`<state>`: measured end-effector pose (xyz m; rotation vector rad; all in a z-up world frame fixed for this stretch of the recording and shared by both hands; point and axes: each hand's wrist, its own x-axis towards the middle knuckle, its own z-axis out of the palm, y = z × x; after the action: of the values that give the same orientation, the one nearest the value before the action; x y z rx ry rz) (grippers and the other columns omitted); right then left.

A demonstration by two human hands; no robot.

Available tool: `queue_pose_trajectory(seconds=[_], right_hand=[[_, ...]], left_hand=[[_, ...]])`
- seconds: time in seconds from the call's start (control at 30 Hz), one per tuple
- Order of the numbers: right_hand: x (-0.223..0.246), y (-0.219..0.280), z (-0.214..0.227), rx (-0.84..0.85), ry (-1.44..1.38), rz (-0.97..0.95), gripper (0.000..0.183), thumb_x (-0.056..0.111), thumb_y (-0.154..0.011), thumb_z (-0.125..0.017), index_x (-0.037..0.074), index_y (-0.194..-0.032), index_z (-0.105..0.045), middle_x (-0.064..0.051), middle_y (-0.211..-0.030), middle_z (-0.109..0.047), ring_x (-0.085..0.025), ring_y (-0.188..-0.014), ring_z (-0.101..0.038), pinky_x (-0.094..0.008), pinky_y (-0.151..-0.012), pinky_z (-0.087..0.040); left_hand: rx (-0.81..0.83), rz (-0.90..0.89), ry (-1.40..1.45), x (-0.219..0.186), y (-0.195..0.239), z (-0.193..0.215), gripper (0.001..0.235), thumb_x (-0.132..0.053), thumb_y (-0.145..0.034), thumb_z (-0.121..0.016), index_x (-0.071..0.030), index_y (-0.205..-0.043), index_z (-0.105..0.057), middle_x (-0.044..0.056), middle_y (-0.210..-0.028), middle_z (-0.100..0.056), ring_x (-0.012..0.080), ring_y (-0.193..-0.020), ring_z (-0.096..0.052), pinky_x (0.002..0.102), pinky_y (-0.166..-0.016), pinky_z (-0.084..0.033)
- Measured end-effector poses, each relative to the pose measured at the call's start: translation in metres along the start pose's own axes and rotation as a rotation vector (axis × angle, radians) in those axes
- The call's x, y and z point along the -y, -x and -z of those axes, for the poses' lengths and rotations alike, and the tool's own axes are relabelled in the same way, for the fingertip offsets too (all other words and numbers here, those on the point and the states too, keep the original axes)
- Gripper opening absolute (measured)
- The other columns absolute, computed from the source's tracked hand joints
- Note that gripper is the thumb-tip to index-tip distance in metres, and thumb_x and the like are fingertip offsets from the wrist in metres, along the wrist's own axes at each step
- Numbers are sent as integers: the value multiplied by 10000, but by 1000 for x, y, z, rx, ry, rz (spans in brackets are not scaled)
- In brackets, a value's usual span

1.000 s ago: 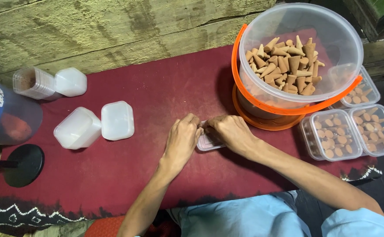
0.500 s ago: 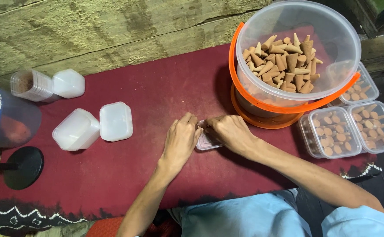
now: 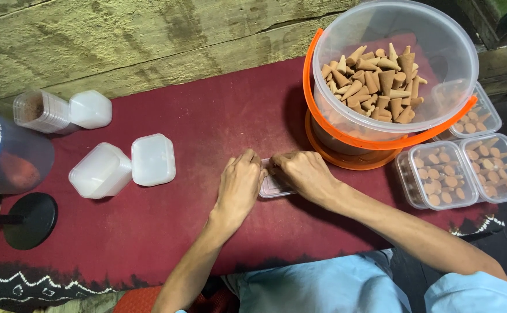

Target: Packing incense cones from a large bucket into small plastic containers

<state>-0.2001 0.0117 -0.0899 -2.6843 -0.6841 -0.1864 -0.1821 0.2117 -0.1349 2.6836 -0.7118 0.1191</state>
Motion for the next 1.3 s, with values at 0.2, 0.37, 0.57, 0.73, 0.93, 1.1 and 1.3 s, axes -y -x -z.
queue_pose_trajectory(seconds=[0.2, 0.37, 0.57, 0.73, 0.93, 1.1, 1.3], right_hand=[[-7, 1, -11, -9, -41, -10, 42, 109, -884, -660, 138, -890, -688, -38, -681, -721, -247, -713, -742, -369, -620, -585], [1, 0, -2, -10, -32, -5, 42, 110, -883, -662, 139, -891, -690, -38, -671, -718, -250, -710, -742, -374, -625, -587], [1, 0, -4, -3, -15, 17, 81, 104, -878, -652, 139, -941, -691, -47, -708, -737, -258, -750, -754, -387, -652, -594], [-2, 2, -7, 13, -7, 3, 98, 114, -881, -641, 151, -959, -687, -26, -728, -738, -240, -761, -755, -379, -678, -598], [-8, 3, -16, 8, -31, -1, 145, 73, -871, -640, 122, -1000, -686, -57, -744, -751, -267, -763, -755, -394, -668, -593], [-7, 3, -16, 18, -37, -3, 155, 93, -885, -633, 142, -1024, -683, -50, -742, -750, -258, -759, -754, -392, -664, -592], [1, 1, 2, -25, -78, 0, 90, 72, -906, -620, 108, -962, -680, -63, -693, -717, -253, -705, -729, -364, -629, -571]], left_hand=[[-4, -6, -8, -5, -3, 5, 144, -246, -923, -700, -115, -919, -641, 62, -926, -584, 273, -894, -629, 373, -787, -468], [0, 2, -86, -6, 3, 16, 226, -331, -865, -756, -146, -931, -644, 35, -979, -590, 241, -913, -625, 362, -788, -466], [-45, -51, -216, -9, 6, 15, 171, -303, -836, -744, -163, -881, -655, 14, -958, -558, 222, -904, -549, 368, -784, -410], [-50, -63, -146, -4, 1, 1, 108, -215, -885, -679, -129, -828, -649, 42, -881, -553, 259, -869, -548, 380, -782, -410], [-53, -38, -86, 2, -2, -9, 105, -231, -912, -655, -161, -862, -595, 21, -868, -528, 234, -855, -540, 371, -766, -409], [-31, -24, -57, 1, 0, -3, 103, -245, -927, -656, -174, -887, -592, 16, -882, -553, 227, -880, -559, 361, -786, -426], [13, -4, -50, -10, 2, 17, 116, -238, -925, -686, -145, -935, -617, 60, -912, -590, 264, -905, -604, 375, -787, -456]])
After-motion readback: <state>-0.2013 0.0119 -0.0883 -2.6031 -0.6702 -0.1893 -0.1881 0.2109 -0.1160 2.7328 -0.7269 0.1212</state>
